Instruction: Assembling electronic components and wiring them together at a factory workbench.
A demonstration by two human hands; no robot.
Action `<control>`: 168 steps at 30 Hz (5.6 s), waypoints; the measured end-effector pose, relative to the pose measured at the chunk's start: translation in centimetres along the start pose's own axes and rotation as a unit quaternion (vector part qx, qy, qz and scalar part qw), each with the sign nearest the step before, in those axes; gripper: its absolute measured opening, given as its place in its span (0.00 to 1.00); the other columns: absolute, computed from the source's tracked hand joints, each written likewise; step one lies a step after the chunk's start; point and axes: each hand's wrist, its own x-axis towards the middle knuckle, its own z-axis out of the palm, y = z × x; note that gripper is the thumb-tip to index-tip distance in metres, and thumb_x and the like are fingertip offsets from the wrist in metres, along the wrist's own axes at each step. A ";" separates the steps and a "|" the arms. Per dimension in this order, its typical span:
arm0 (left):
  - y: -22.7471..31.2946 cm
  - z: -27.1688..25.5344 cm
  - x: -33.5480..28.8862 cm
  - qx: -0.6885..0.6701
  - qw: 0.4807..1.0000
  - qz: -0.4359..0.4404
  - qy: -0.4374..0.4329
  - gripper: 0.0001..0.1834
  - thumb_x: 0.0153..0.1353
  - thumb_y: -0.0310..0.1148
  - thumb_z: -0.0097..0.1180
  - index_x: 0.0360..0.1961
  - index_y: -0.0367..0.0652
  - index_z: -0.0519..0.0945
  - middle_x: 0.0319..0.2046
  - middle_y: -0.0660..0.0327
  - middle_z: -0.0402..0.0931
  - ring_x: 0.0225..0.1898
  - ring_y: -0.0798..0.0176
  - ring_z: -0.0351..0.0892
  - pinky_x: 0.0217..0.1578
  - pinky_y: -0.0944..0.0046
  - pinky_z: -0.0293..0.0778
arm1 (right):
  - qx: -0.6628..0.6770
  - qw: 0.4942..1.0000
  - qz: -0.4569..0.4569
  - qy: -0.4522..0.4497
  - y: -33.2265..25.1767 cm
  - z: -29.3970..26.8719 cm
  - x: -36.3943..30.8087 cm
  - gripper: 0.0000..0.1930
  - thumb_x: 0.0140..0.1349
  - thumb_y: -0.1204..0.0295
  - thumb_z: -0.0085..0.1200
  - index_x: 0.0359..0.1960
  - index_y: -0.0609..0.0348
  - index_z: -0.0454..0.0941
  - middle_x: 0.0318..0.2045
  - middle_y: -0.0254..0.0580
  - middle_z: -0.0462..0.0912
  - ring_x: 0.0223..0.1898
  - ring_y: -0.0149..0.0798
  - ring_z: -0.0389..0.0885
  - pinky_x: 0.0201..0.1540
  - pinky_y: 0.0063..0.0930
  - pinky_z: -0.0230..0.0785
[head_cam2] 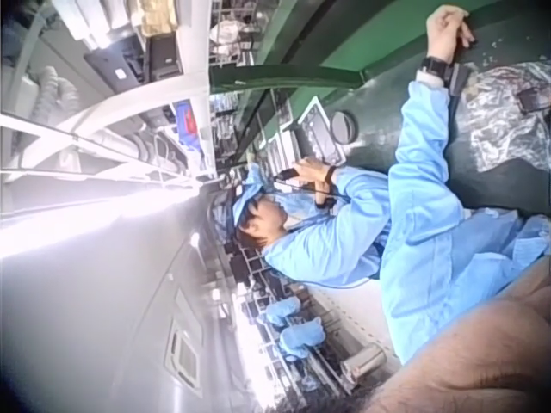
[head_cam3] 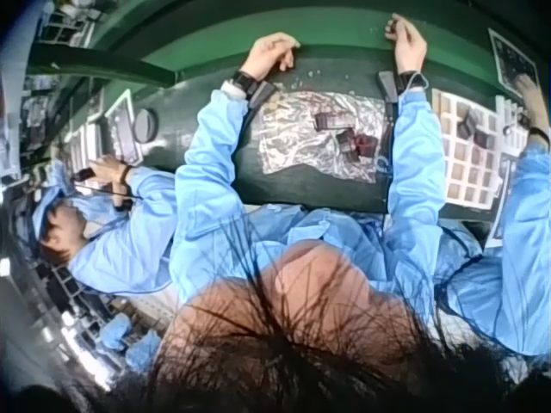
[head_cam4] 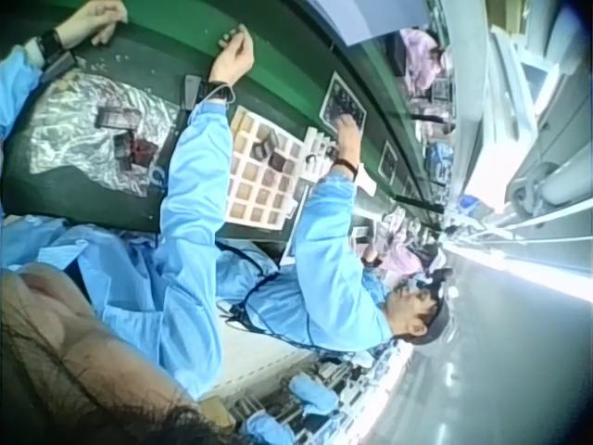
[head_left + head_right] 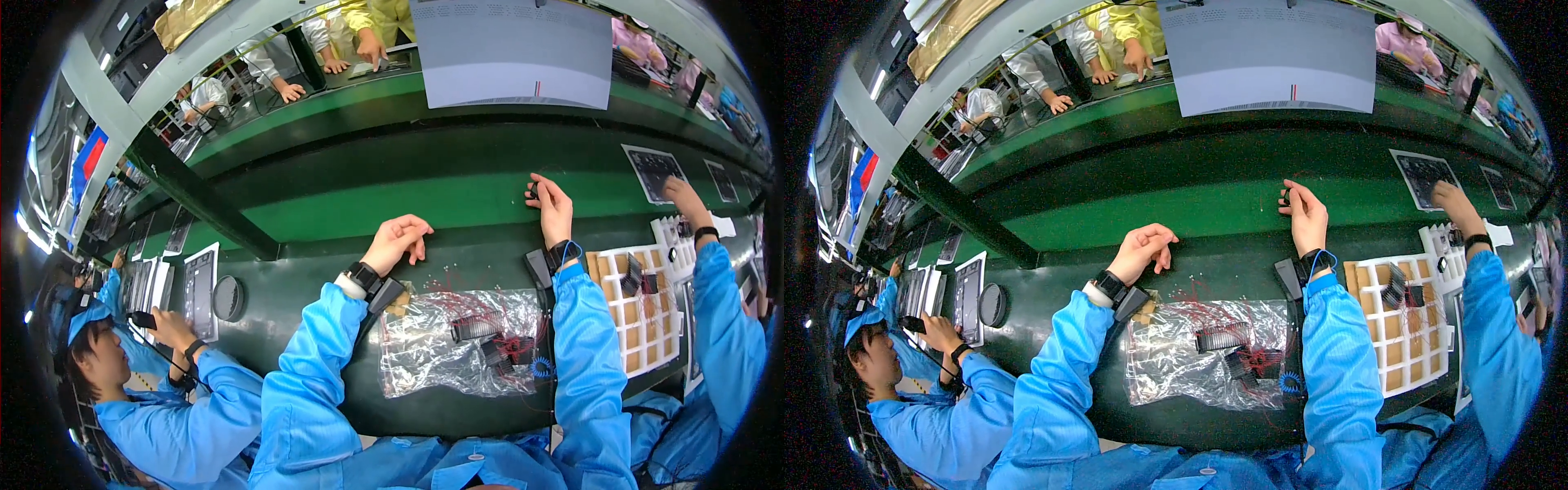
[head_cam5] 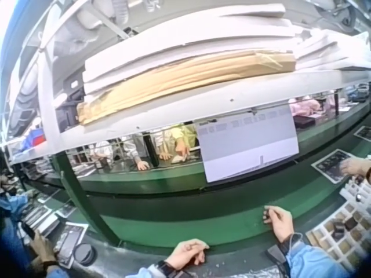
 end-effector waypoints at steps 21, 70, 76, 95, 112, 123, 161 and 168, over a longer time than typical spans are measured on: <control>-0.2 0.2 0.2 0.001 1.000 0.009 0.001 0.10 0.69 0.34 0.50 0.39 0.36 0.77 0.16 0.61 0.75 0.17 0.69 0.75 0.16 0.73 0.66 | 0.005 1.000 0.006 -0.002 0.1 -0.1 -0.2 0.12 0.69 0.73 0.49 0.50 0.64 0.80 0.41 0.41 0.83 0.37 0.31 0.83 0.37 0.23 0.79; 0.2 0.6 0.1 0.016 1.000 0.018 0.013 0.10 0.68 0.32 0.49 0.37 0.35 0.75 0.16 0.62 0.72 0.17 0.69 0.72 0.17 0.72 0.65 | -0.130 0.971 -0.041 -0.199 -3.1 2.8 -2.5 0.12 0.58 0.77 0.61 0.44 0.65 0.80 0.40 0.44 0.82 0.37 0.32 0.83 0.41 0.24 0.77; 0.2 0.8 0.2 0.022 0.999 0.013 0.025 0.10 0.69 0.33 0.49 0.38 0.35 0.75 0.14 0.63 0.71 0.16 0.69 0.71 0.16 0.72 0.64 | 0.001 0.954 0.050 -0.296 -2.9 3.9 -3.2 0.16 0.62 0.78 0.57 0.51 0.69 0.75 0.40 0.44 0.82 0.40 0.33 0.83 0.44 0.25 0.77; 0.6 3.3 0.7 0.232 0.969 0.086 0.006 0.17 0.56 0.27 0.66 0.44 0.39 0.74 0.32 0.66 0.77 0.29 0.76 0.77 0.22 0.76 0.71 | 0.116 0.926 0.130 -0.336 -3.3 7.9 -6.7 0.14 0.60 0.74 0.62 0.44 0.66 0.74 0.36 0.43 0.82 0.36 0.31 0.83 0.40 0.22 0.78; 2.6 2.8 0.7 0.007 0.996 0.042 0.075 0.09 0.67 0.33 0.55 0.39 0.39 0.73 0.33 0.57 0.80 0.27 0.66 0.81 0.24 0.71 0.74 | 0.180 0.902 0.165 -0.355 -2.2 7.0 -5.9 0.11 0.64 0.73 0.58 0.45 0.66 0.76 0.36 0.40 0.83 0.36 0.30 0.82 0.39 0.22 0.76; 8.3 0.0 0.8 0.075 0.985 0.133 0.085 0.06 0.68 0.28 0.49 0.42 0.37 0.73 0.43 0.54 0.79 0.38 0.63 0.80 0.39 0.64 0.76 | 0.359 0.868 0.236 -0.247 -2.1 5.9 -4.6 0.07 0.62 0.79 0.47 0.41 0.63 0.69 0.34 0.51 0.79 0.35 0.47 0.84 0.36 0.30 0.76; 0.1 4.4 12.9 0.453 0.887 -0.011 0.089 0.18 0.57 0.41 0.56 0.35 0.33 0.80 0.32 0.49 0.84 0.37 0.51 0.83 0.43 0.56 0.75 | -0.540 0.835 -0.035 0.093 -4.0 -2.8 -0.3 0.16 0.52 0.66 0.58 0.38 0.66 0.76 0.41 0.58 0.74 0.38 0.59 0.81 0.41 0.48 0.76; 1.3 3.9 11.5 0.313 0.943 -0.019 0.114 0.14 0.63 0.33 0.51 0.40 0.29 0.75 0.34 0.55 0.84 0.16 0.68 0.76 0.20 0.67 0.71 | -0.578 0.804 0.055 0.127 -3.0 -7.1 0.8 0.18 0.53 0.63 0.60 0.39 0.65 0.76 0.45 0.61 0.72 0.39 0.60 0.81 0.43 0.50 0.76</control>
